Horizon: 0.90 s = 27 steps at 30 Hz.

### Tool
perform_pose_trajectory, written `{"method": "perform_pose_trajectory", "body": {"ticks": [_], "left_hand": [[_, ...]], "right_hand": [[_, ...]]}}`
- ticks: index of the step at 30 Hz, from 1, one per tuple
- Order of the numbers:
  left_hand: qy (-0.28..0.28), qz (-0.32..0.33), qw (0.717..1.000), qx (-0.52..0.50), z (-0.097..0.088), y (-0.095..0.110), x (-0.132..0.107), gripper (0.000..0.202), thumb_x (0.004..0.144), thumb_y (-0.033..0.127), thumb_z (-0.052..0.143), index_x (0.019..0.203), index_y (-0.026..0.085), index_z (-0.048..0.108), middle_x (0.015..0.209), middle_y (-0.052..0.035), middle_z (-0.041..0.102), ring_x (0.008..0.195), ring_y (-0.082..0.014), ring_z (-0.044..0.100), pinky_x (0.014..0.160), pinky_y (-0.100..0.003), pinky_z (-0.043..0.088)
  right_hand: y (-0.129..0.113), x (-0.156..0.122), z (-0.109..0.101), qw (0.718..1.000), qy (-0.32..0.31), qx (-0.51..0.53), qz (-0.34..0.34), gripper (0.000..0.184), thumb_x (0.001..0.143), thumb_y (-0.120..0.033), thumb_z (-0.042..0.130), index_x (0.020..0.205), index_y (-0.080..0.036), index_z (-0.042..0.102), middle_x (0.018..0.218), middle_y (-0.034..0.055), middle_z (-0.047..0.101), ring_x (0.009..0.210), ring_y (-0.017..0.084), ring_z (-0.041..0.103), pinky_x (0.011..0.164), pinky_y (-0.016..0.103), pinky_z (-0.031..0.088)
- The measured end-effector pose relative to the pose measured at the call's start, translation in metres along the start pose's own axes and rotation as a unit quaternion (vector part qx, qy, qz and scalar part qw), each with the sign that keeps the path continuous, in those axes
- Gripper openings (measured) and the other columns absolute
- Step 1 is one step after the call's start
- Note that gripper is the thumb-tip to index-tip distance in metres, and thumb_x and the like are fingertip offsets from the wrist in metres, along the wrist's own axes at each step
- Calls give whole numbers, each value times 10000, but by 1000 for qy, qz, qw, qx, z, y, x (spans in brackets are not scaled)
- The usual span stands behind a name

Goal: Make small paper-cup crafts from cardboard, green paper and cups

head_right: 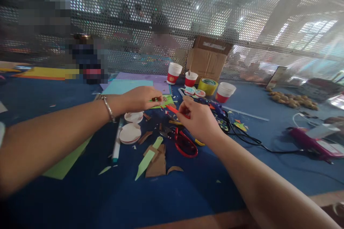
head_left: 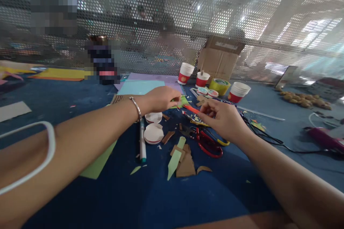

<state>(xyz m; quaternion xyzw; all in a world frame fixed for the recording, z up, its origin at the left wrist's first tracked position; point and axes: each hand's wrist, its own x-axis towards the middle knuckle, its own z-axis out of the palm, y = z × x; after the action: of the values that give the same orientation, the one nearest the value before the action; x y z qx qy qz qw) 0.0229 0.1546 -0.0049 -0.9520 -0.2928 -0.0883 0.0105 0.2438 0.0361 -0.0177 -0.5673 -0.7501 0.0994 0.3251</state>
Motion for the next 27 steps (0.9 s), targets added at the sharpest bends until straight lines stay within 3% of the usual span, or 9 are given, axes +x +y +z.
{"method": "perform_pose_trajectory", "body": {"ticks": [5, 12, 16, 20, 27], "left_hand": [[7, 3, 999, -35, -8, 9, -16, 144, 899, 204, 579, 943, 157, 708, 915, -63, 750, 795, -196, 634, 697, -281, 388], [4, 31, 996, -80, -15, 24, -31, 154, 921, 188, 569, 985, 155, 705, 965, -58, 735, 876, -184, 645, 760, -269, 415], [-3, 19, 984, -175, -25, 26, -45, 177, 951, 269, 576, 994, 161, 710, 914, -38, 723, 804, -161, 644, 721, -258, 423], [-12, -2, 957, -291, -28, 26, -51, 234, 931, 375, 624, 1003, 169, 709, 891, -28, 723, 766, -150, 651, 670, -236, 444], [80, 4, 938, -337, -13, 38, -46, 187, 916, 337, 648, 946, 164, 710, 847, -16, 731, 749, -139, 642, 672, -232, 457]], "right_hand": [[-6, 0, 1, 999, -17, 47, 15, 122, 843, -304, 678, 801, -196, 637, 649, -29, 620, 551, 113, 510, 548, 243, 404], [-13, -4, 2, 998, -32, 47, 3, 158, 868, -341, 685, 827, -190, 659, 688, -21, 653, 579, 116, 544, 564, 249, 422], [-14, -7, -1, 997, -26, 77, -20, 163, 895, -356, 679, 871, -195, 686, 747, -9, 681, 636, 126, 587, 594, 252, 439], [-17, -7, -6, 991, -28, 131, -15, 160, 903, -353, 678, 885, -194, 681, 697, -21, 654, 566, 110, 567, 549, 239, 447], [-14, -3, -15, 983, -16, 180, 38, 177, 879, -328, 680, 806, -173, 639, 586, -27, 599, 499, 109, 551, 476, 219, 427]]}}
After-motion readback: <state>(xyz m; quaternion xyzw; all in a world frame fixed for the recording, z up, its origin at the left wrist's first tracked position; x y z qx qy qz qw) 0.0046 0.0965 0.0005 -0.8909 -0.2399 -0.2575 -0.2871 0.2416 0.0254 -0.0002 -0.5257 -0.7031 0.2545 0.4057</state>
